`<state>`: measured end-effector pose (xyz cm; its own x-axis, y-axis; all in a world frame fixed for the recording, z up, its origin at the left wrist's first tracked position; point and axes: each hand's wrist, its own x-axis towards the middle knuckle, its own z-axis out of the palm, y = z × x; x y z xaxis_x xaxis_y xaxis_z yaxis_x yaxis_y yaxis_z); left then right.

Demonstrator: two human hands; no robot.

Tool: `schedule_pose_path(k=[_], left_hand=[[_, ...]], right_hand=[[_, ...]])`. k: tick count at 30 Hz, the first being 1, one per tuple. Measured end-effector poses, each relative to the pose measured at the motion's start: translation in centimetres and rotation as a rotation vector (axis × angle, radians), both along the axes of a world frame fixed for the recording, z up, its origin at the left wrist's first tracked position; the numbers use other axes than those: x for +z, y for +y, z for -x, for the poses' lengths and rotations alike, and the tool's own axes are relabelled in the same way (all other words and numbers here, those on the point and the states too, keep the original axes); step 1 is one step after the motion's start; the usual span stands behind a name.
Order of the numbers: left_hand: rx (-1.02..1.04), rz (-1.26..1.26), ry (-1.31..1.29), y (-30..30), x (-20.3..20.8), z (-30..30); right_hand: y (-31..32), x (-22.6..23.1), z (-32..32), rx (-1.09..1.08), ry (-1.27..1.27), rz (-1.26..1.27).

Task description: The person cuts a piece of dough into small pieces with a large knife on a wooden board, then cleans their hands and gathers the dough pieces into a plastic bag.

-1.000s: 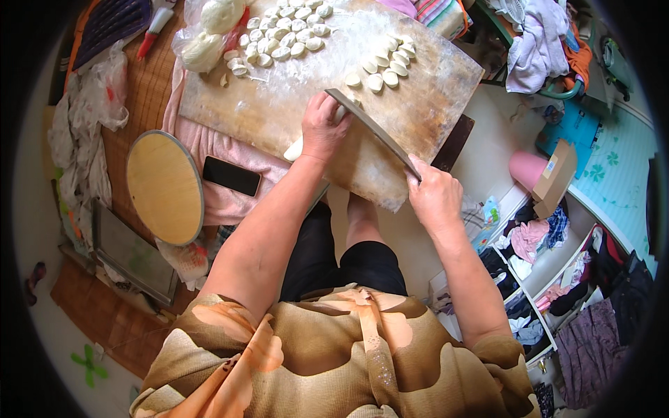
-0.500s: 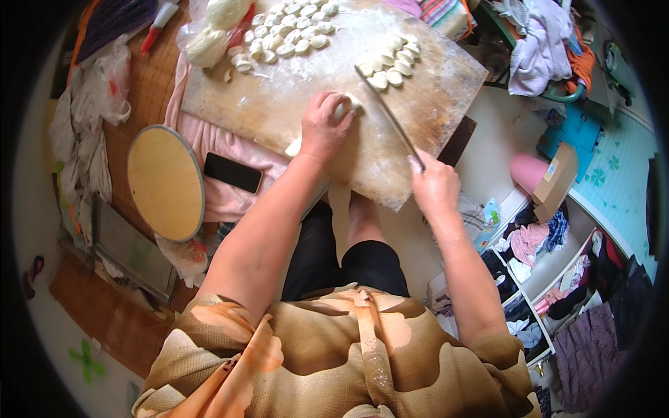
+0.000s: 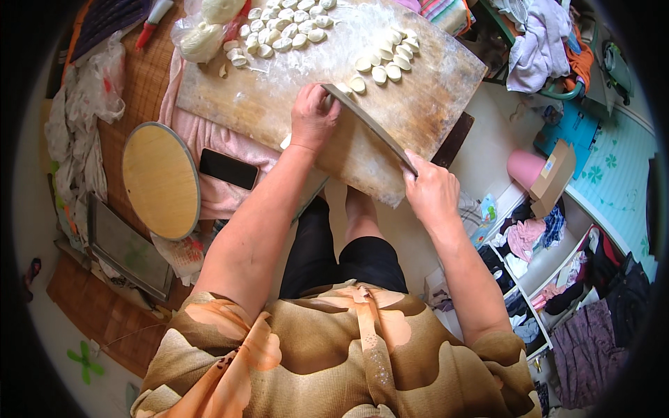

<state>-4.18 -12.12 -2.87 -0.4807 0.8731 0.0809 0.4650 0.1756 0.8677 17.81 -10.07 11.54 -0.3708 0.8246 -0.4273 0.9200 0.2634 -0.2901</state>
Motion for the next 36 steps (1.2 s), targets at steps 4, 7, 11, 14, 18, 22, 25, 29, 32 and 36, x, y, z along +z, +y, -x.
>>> schedule_pose_path(k=[4,7,11,14,18,22,25,29,32,36], left_hand=[[-0.022,0.036,0.028,0.4,-0.7,0.2],[-0.021,0.062,0.053,0.2,-0.2,0.5],[0.031,0.051,-0.091,-0.1,-0.2,0.3],[0.037,0.054,-0.145,-1.0,0.3,-0.1],[-0.064,0.05,0.013,-1.3,1.4,-0.3],[-0.001,0.008,-0.02,-1.8,0.2,-1.2],[-0.022,0.005,0.023,-1.8,0.0,-1.2],[-0.047,-0.004,0.096,-1.7,0.3,-1.2],[-0.071,-0.003,0.122,-1.7,0.6,-1.2],[-0.09,0.006,0.163,-1.7,0.7,-1.7]], right_hand=[[0.5,-0.4,0.7,0.013,-0.052,0.024],[1.1,-1.6,2.0,0.007,-0.079,0.076],[1.2,-2.5,2.3,-0.008,-0.07,0.025],[0.8,-2.2,2.2,-0.107,0.042,0.036],[-0.4,-0.2,1.0,-0.065,0.008,0.006],[-1.3,0.6,-0.3,0.012,0.015,-0.001],[-1.6,0.6,-0.4,0.0,-0.012,0.016],[-1.6,0.2,-0.7,0.014,-0.024,-0.004],[-1.6,0.1,-0.6,0.006,-0.061,0.019],[-0.7,-0.6,-0.3,-0.022,-0.16,0.107]])
